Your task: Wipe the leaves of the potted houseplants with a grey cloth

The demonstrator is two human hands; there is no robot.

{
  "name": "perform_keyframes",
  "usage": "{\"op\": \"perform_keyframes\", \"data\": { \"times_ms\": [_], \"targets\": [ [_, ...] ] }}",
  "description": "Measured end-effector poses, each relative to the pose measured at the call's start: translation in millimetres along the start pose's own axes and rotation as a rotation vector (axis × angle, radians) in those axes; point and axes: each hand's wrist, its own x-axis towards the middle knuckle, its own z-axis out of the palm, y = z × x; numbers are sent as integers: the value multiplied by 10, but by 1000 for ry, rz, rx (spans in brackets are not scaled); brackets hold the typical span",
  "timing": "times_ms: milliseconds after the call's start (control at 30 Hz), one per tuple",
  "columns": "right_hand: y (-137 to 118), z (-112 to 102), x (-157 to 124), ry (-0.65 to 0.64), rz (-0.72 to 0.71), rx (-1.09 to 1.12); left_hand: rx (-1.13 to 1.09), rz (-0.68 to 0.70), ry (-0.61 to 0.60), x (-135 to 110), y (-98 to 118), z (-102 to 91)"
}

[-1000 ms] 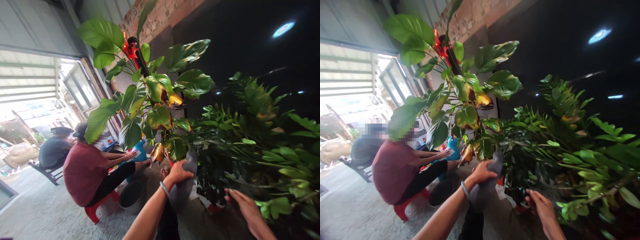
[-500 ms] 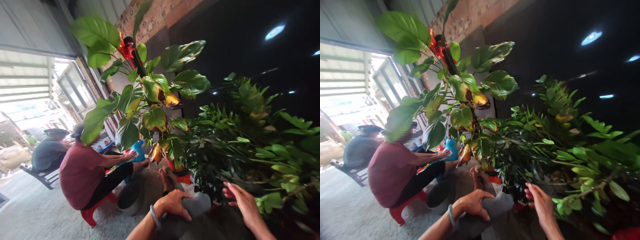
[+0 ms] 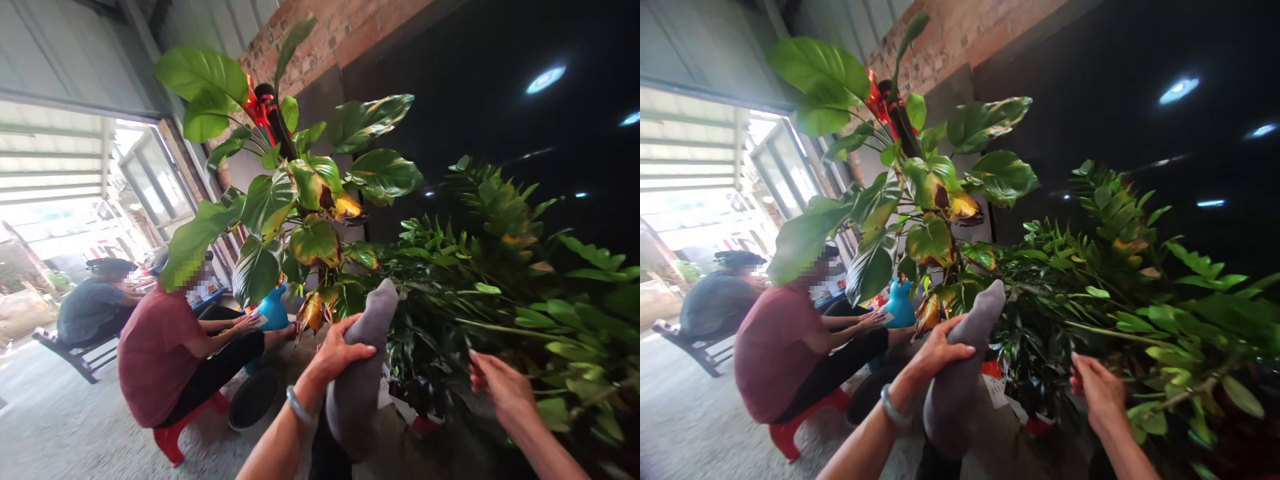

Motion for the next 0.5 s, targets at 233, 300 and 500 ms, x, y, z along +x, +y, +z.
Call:
{"op": "perform_keyframes", "data": {
  "times_ms": [233,300,500],
  "targets": [
    [230,-176,-284,-84,11,-39,254,-46,-281,-3,-158,262],
    [227,-165,-310,-106,25,-26,136,66,-187,72,21,285],
    [172,-141,-351,-123,103,79,254,135,-91,345,-127,538]
  ]
}}
